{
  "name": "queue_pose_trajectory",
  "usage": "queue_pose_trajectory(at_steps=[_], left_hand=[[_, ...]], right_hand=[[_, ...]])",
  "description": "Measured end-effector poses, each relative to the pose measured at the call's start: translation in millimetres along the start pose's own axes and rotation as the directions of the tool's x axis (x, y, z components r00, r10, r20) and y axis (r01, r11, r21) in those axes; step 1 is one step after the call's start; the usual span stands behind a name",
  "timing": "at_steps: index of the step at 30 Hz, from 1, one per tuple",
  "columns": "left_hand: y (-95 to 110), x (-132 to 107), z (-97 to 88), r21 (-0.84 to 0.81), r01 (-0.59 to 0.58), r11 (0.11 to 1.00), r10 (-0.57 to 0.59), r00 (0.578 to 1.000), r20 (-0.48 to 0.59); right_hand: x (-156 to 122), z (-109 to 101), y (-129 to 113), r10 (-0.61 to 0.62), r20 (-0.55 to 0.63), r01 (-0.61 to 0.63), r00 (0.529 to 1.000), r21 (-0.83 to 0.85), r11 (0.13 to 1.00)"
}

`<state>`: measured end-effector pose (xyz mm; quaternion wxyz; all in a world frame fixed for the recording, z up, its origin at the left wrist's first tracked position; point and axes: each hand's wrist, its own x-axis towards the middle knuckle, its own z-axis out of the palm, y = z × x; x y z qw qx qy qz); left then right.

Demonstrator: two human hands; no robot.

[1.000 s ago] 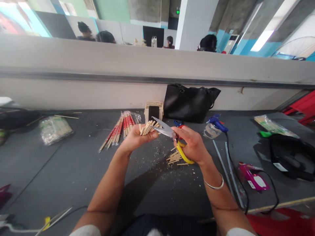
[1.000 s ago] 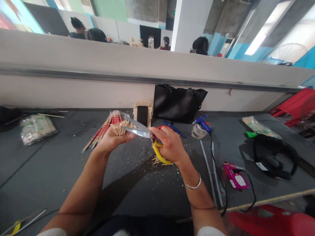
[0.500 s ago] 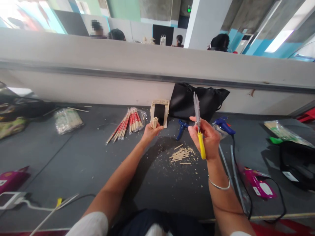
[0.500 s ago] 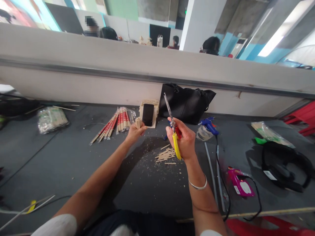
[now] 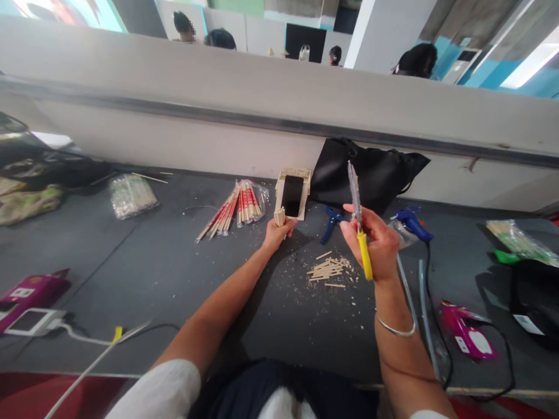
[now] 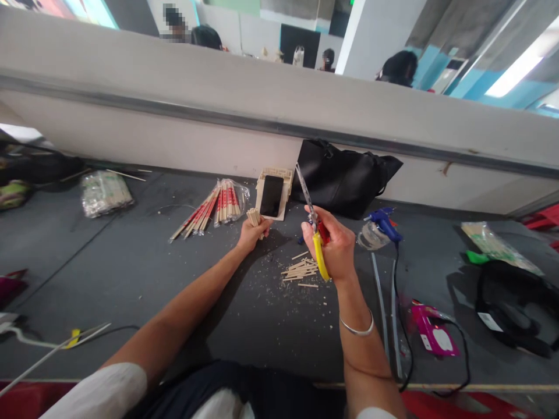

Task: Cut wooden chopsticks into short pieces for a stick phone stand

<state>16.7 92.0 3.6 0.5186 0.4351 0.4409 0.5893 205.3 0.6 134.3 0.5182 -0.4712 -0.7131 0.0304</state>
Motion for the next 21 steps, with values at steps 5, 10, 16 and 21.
queue_pose_trajectory(at_steps=[5,10,16,21], left_hand=[[-3,1,4.9,0.040,0.046,0.998,-0.045,0.999,-0.028],[-7,2,6.0,0.055,0.050,0.997,-0.045,0.995,-0.089],[-11,2,4.0,0.099,-0.016,0.995,0.027,0.994,-0.104],[-11,1,3.1,0.098,0.009,0.995,0.002,0.994,-0.109]], right_hand=[[-1,0,1,0.019,-0.002,-0.019,1.000,-0.018,1.000],[-1,0,0,0.011,0.018,-0.010,1.000,-0.034,0.999],[-1,2,0,0.009,0.036,-0.008,0.999,-0.024,1.000],[-1,3,-1,-0.002,0.042,0.003,0.999,-0.032,0.999]])
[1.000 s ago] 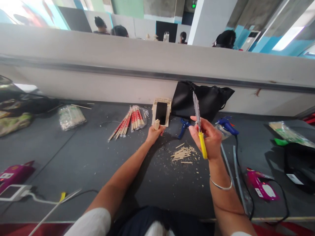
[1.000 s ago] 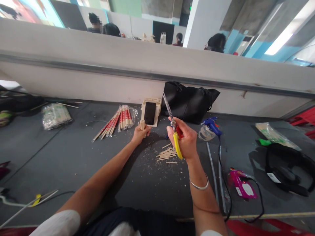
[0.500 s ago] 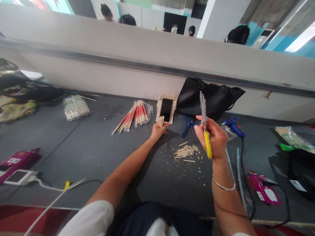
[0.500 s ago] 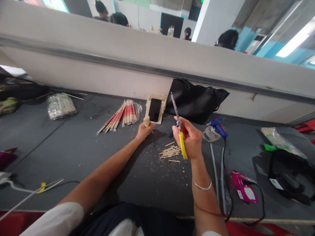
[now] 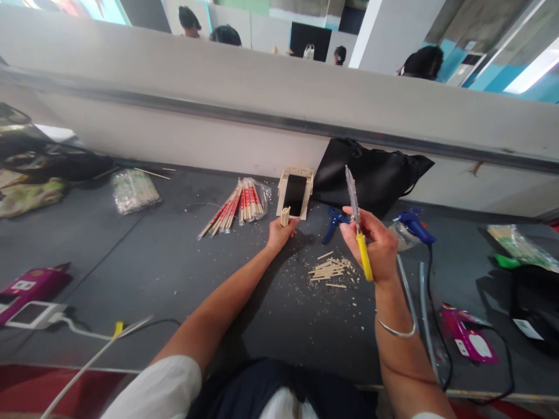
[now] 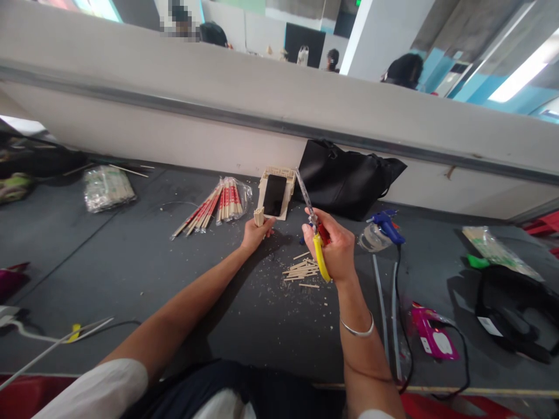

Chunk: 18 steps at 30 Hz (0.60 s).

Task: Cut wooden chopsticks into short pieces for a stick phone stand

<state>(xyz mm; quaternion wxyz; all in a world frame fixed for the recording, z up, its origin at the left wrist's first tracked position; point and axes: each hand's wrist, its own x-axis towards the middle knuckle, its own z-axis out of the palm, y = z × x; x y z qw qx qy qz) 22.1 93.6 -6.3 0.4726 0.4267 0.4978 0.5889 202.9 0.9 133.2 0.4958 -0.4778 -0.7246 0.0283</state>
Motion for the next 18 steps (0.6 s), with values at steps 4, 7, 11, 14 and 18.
queue_pose_trajectory(at_steps=[4,7,11,14,18], left_hand=[[3,-2,-0.2,-0.003,0.018,1.000,-0.019,1.000,-0.017],[4,-2,0.4,0.015,0.024,1.000,-0.024,1.000,0.005],[2,-1,-0.2,0.056,0.022,0.998,-0.025,0.999,0.043],[-1,-1,-1.3,0.074,0.013,0.997,-0.017,0.998,0.065],[-3,-1,-0.7,0.043,0.004,0.999,-0.006,0.998,0.056]], right_hand=[[0,1,0,-0.018,0.017,0.018,1.000,-0.016,1.000],[0,2,0,-0.018,0.032,0.019,0.999,-0.023,1.000],[0,7,3,-0.014,0.049,0.016,0.999,-0.037,0.999],[-2,13,7,-0.004,0.066,0.006,0.998,-0.029,1.000],[-4,21,12,-0.021,0.065,0.020,0.998,0.021,1.000]])
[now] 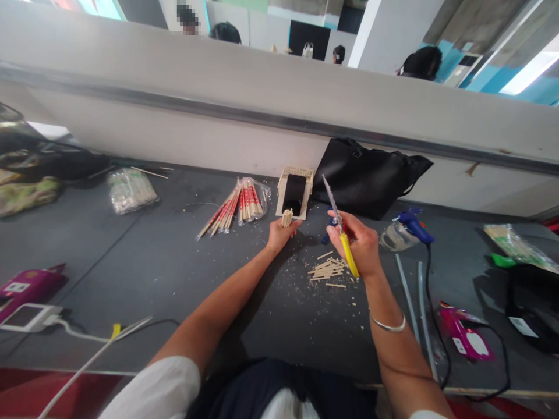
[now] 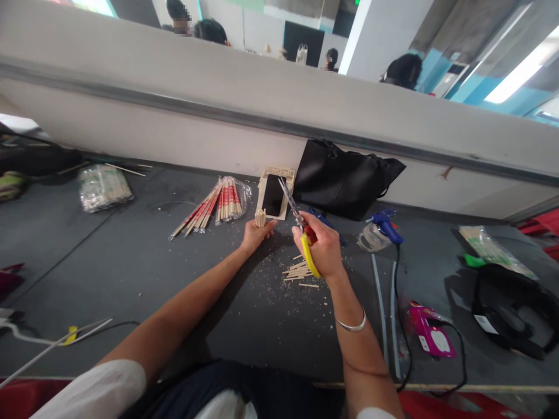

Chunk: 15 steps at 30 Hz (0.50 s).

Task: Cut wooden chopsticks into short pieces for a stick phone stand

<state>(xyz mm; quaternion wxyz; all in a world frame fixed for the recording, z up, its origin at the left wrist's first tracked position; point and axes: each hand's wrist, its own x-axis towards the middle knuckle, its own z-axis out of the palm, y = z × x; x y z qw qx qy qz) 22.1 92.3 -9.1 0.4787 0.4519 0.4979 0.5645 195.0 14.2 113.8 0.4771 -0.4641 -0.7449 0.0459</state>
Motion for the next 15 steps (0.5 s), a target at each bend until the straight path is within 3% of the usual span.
queue_pose_trajectory(at_steps=[6,15], left_hand=[[1,0,1.8,-0.037,-0.018,0.999,0.018,1.000,-0.015],[-1,0,-0.8,-0.024,-0.051,0.998,0.051,0.999,0.002]], right_hand=[[-3,17,2,0.085,0.096,-0.090,0.992,0.047,0.995],[19,77,27,0.227,0.208,-0.273,0.951,0.230,0.934]])
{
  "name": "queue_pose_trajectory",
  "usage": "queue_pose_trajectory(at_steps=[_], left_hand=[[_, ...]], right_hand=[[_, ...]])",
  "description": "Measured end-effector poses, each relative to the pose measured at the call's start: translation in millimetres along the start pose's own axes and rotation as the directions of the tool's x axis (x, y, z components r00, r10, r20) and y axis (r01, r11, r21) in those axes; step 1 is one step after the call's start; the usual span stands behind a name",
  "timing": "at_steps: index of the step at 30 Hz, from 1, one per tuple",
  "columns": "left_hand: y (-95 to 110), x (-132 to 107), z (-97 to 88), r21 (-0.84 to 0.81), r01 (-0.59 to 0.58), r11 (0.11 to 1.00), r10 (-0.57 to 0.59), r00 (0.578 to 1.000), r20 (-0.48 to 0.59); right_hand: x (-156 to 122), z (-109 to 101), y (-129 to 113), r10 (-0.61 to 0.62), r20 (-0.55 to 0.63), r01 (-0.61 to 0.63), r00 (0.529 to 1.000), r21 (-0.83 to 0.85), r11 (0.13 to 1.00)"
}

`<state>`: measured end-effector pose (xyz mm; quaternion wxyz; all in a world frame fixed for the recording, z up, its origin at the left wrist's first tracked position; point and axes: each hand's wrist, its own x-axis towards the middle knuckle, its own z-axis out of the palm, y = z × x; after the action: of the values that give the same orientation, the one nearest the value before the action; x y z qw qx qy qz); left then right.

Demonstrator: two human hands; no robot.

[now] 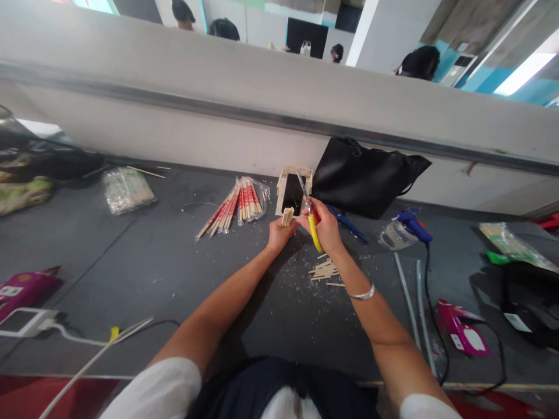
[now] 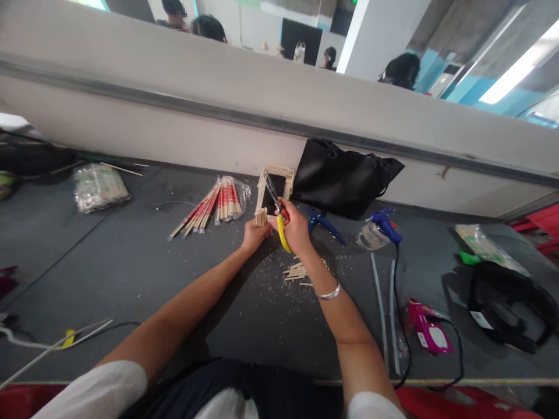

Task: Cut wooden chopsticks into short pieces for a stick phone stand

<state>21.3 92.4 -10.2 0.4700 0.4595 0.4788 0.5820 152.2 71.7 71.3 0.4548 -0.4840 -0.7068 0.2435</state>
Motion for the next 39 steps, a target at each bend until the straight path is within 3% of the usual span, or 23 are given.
queue_pose_trajectory(at_steps=[9,18,23,30,39], left_hand=[[-2,0,-1.0,-0.073,-0.003,0.997,0.008,0.998,0.059],[0,0,-0.5,-0.072,-0.042,0.997,0.048,0.996,0.075],[0,0,-0.8,-0.046,-0.068,0.997,0.073,0.991,0.109],[6,-2,2.5,-0.026,-0.020,0.999,0.022,0.997,0.077],[7,-1,4.0,-0.003,0.008,1.000,-0.008,0.999,0.051]], right_hand=[[20,28,12,0.013,0.001,-0.013,1.000,0.145,0.989],[26,23,17,-0.007,0.043,0.003,0.999,0.107,0.994],[24,26,20,-0.036,-0.028,0.038,0.999,0.065,0.997],[22,26,14,-0.179,-0.067,0.174,0.981,-0.073,0.982],[32,14,2,-0.199,-0.127,0.177,0.972,-0.164,0.970]])
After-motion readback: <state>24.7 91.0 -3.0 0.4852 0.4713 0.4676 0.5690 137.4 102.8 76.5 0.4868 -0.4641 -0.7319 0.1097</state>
